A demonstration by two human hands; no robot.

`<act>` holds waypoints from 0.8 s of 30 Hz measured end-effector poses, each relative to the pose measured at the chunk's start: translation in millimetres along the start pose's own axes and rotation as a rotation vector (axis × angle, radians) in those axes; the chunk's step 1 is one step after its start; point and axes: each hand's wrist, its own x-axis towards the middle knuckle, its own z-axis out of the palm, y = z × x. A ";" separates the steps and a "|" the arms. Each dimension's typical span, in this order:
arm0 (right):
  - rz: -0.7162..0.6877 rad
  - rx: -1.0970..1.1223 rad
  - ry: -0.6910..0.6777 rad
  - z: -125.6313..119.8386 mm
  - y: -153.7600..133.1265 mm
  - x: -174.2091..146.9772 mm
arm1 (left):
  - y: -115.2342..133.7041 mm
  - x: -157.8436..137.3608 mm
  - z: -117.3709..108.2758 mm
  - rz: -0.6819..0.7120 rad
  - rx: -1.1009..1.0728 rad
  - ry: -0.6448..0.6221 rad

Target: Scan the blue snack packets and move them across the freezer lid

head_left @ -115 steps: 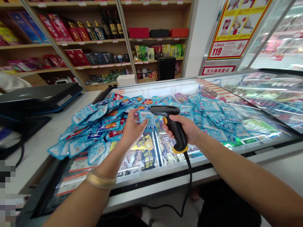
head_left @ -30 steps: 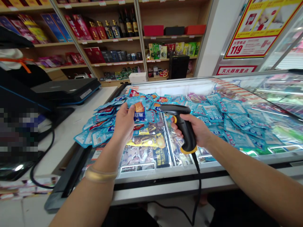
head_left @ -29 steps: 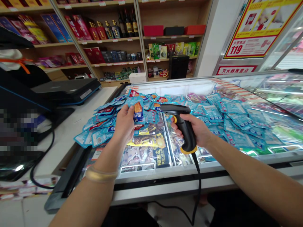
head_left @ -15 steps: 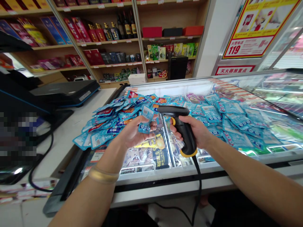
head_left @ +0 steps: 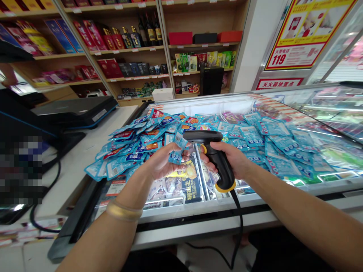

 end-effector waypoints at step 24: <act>-0.411 -0.047 0.382 -53.0 -69.9 -94.9 | 5.4 87.0 113.1 0.272 0.390 0.269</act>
